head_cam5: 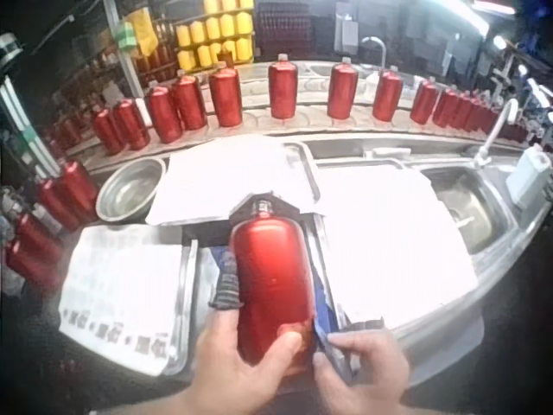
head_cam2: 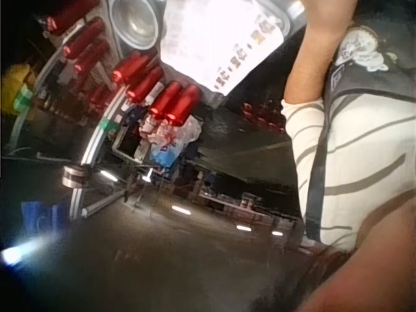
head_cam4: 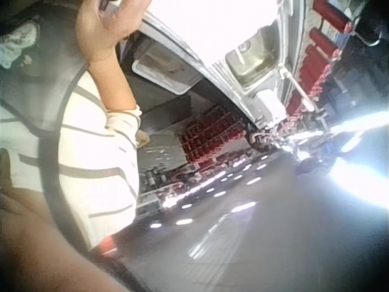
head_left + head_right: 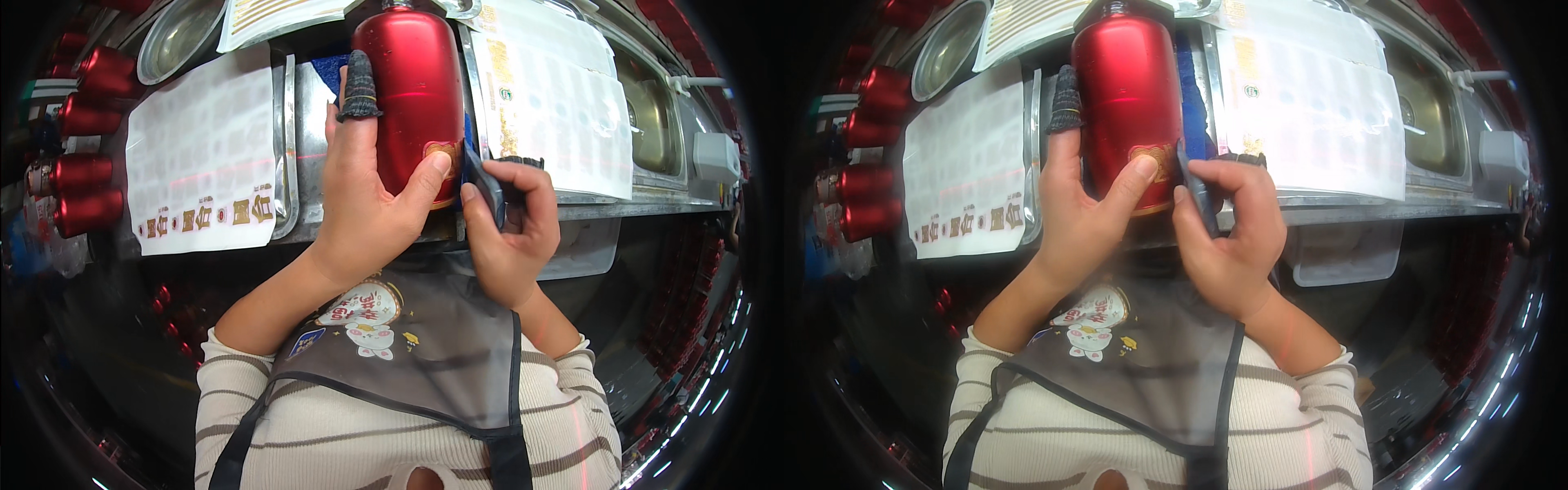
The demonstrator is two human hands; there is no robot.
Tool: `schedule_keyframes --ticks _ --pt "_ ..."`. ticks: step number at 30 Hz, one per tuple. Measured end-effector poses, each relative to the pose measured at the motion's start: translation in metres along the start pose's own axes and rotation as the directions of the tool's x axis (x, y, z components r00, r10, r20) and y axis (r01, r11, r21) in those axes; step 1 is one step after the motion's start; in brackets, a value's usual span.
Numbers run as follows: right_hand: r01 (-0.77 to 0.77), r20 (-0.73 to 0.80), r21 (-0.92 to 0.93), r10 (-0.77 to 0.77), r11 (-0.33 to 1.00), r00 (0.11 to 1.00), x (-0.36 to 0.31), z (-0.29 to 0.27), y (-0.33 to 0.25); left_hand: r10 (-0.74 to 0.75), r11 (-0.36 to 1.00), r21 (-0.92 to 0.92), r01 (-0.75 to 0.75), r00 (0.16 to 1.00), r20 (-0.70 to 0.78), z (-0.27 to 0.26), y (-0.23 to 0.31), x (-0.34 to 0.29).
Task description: The person applies gold stickers to red cylindrical containers on a workbench. They peel each sticker from a sheet, align it on the container, and smooth it with a blue cloth. Finished containers are placed on a nearby tray.
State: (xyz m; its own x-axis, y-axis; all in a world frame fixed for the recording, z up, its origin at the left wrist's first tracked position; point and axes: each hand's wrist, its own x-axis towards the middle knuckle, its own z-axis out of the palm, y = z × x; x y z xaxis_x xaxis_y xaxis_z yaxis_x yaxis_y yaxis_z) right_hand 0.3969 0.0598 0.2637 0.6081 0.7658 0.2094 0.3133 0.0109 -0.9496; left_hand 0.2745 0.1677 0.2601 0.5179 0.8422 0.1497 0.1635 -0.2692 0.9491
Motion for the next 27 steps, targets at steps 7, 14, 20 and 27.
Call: schedule_keyframes --ticks 7,14,20,27 --pt "0.374 0.165 -0.187 -0.346 0.908 0.924 0.004 -0.006 -0.015 0.090 0.980 -0.175 -0.096 0.995 -0.041 -0.009 -0.022 -0.002" --pt "0.132 -0.005 0.011 -0.132 0.991 0.991 0.022 -0.011 -0.018 -0.097 0.979 -0.183 0.092 0.995 -0.018 0.001 -0.010 0.002" --pt "0.067 -0.034 0.006 -0.066 0.998 0.997 0.016 -0.012 -0.008 -0.037 0.992 -0.121 0.029 0.997 -0.067 0.004 -0.012 0.004" --pt "0.118 0.009 -0.027 -0.118 0.993 0.993 0.017 -0.008 -0.008 -0.025 1.000 -0.006 0.025 1.000 0.014 -0.004 -0.009 0.000"
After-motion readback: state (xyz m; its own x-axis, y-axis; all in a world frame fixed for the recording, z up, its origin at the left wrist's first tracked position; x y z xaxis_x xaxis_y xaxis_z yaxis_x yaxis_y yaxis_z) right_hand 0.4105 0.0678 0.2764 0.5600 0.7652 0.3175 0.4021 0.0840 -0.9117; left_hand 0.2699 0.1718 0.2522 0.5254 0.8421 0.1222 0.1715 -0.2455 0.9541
